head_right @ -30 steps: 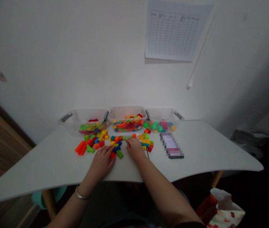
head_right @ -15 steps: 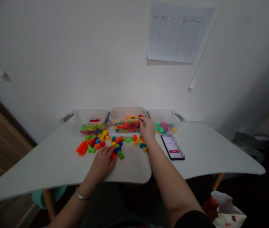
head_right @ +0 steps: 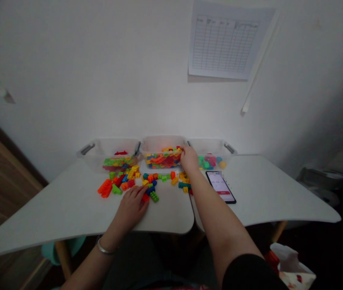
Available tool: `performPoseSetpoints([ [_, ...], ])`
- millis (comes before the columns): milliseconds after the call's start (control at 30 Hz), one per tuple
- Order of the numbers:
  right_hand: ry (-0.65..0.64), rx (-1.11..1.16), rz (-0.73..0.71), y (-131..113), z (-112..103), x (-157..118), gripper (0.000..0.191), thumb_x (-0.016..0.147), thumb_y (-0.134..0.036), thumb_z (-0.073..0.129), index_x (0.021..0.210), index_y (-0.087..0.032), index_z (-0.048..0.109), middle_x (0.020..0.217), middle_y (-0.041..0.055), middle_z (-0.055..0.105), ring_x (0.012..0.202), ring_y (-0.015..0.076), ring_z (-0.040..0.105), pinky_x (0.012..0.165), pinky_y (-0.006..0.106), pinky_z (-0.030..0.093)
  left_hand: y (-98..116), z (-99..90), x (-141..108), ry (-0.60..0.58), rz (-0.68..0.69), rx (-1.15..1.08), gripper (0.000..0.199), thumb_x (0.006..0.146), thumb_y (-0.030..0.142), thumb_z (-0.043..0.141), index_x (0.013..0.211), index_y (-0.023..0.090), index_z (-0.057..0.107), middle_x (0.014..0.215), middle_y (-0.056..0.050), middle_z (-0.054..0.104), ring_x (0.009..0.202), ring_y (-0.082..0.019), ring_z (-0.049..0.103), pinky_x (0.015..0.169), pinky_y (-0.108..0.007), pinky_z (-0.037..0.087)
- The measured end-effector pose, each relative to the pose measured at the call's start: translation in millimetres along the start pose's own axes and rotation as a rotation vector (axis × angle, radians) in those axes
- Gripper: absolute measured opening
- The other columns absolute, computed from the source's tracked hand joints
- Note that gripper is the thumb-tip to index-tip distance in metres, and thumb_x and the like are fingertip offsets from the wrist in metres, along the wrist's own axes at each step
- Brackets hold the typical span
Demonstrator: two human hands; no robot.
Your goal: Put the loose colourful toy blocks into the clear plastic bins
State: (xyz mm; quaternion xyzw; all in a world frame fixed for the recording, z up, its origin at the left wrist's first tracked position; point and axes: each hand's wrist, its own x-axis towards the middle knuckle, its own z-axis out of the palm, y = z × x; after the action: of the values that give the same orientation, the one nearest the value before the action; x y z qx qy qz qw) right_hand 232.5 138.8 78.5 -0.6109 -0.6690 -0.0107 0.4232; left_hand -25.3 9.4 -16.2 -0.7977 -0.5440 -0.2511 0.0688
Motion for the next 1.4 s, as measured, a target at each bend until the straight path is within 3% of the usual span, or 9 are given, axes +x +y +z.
performPoseSetpoints([
  [167, 0.002, 0.017, -0.053, 6, 4, -3, 0.037, 0.089, -0.015, 0.038, 0.113, -0.013, 0.067, 0.126, 0.014, 0.064, 0.127, 0.0241, 0.053, 0.111, 0.043, 0.039, 1, -0.1, 0, -0.011, -0.006, 0.01, 0.046, 0.09, 0.031, 0.048, 0.133, 0.017, 0.054, 0.129, -0.014, 0.061, 0.124, -0.031, 0.05, 0.106, -0.052, 0.04],
  [267, -0.008, 0.049, -0.09, 8, 3, -2, 0.039, 0.088, -0.018, 0.042, 0.121, -0.013, 0.061, 0.126, 0.0146, 0.063, 0.124, 0.0243, 0.054, 0.11, 0.043, 0.04, 2, -0.3, 0, -0.004, -0.012, 0.009, 0.046, 0.089, 0.031, 0.049, 0.133, 0.016, 0.054, 0.129, -0.014, 0.061, 0.124, -0.031, 0.05, 0.106, -0.052, 0.041],
  [400, 0.155, 0.064, -0.12, 3, 3, -14, 0.049, 0.087, -0.022, 0.047, 0.133, -0.008, 0.05, 0.128, 0.0183, 0.061, 0.121, 0.0269, 0.053, 0.108, 0.047, 0.04, 2, -1.7, 1, -0.004, -0.007, 0.01, 0.046, 0.089, 0.03, 0.05, 0.132, 0.016, 0.055, 0.128, -0.014, 0.061, 0.123, -0.031, 0.051, 0.106, -0.052, 0.041],
  [500, 0.256, 0.043, -0.17, -3, 12, -42, 0.047, 0.087, -0.024, 0.046, 0.131, -0.009, 0.05, 0.125, 0.0179, 0.061, 0.121, 0.0275, 0.05, 0.108, 0.048, 0.039, 3, -2.6, 1, -0.011, -0.009, 0.011, 0.046, 0.089, 0.03, 0.05, 0.132, 0.016, 0.055, 0.128, -0.014, 0.061, 0.123, -0.03, 0.051, 0.106, -0.051, 0.041],
  [600, 0.205, 0.01, -0.253, -8, 28, -77, 0.045, 0.086, -0.021, 0.046, 0.128, -0.007, 0.053, 0.123, 0.0179, 0.061, 0.119, 0.027, 0.051, 0.108, 0.046, 0.039, 3, -2.8, 1, 0.0, -0.016, 0.003, 0.046, 0.088, 0.03, 0.051, 0.132, 0.017, 0.055, 0.128, -0.013, 0.062, 0.122, -0.03, 0.052, 0.106, -0.051, 0.041],
  [700, 0.07, -0.083, -0.284, -12, 40, -103, 0.046, 0.084, -0.017, 0.048, 0.128, -0.009, 0.056, 0.127, 0.0152, 0.061, 0.124, 0.0276, 0.048, 0.111, 0.044, 0.036, 4, -2.9, 0, 0.015, -0.013, -0.008, 0.045, 0.088, 0.03, 0.051, 0.132, 0.019, 0.055, 0.127, -0.012, 0.062, 0.122, -0.03, 0.052, 0.107, -0.051, 0.04],
  [867, -0.09, -0.242, -0.255, -10, 47, -114, 0.051, 0.08, -0.015, 0.054, 0.131, -0.011, 0.057, 0.133, 0.014, 0.059, 0.133, 0.0315, 0.041, 0.113, 0.047, 0.031, 4, -2.7, 1, 0.012, -0.013, -0.004, 0.045, 0.088, 0.029, 0.051, 0.132, 0.019, 0.056, 0.127, -0.012, 0.062, 0.122, -0.029, 0.052, 0.107, -0.049, 0.04],
  [1167, -0.082, -0.285, -0.245, -2, 52, -113, 0.037, 0.087, -0.01, 0.05, 0.12, -0.015, 0.065, 0.111, 0.0115, 0.069, 0.116, 0.0272, 0.053, 0.104, 0.041, 0.038, 3, -2.6, 0, 0.005, -0.003, 0.011, 0.046, 0.089, 0.03, 0.05, 0.132, 0.015, 0.055, 0.128, -0.014, 0.062, 0.123, -0.031, 0.051, 0.108, -0.051, 0.039],
  [1400, -0.023, -0.127, -0.23, -4, 45, -112, 0.03, 0.084, -0.009, 0.049, 0.108, -0.015, 0.066, 0.102, 0.0116, 0.069, 0.101, 0.0256, 0.058, 0.096, 0.041, 0.045, 2, -2.4, 1, 0.024, 0.013, 0.001, 0.045, 0.088, 0.029, 0.051, 0.131, 0.017, 0.056, 0.127, -0.013, 0.063, 0.12, -0.03, 0.053, 0.106, -0.051, 0.042],
])
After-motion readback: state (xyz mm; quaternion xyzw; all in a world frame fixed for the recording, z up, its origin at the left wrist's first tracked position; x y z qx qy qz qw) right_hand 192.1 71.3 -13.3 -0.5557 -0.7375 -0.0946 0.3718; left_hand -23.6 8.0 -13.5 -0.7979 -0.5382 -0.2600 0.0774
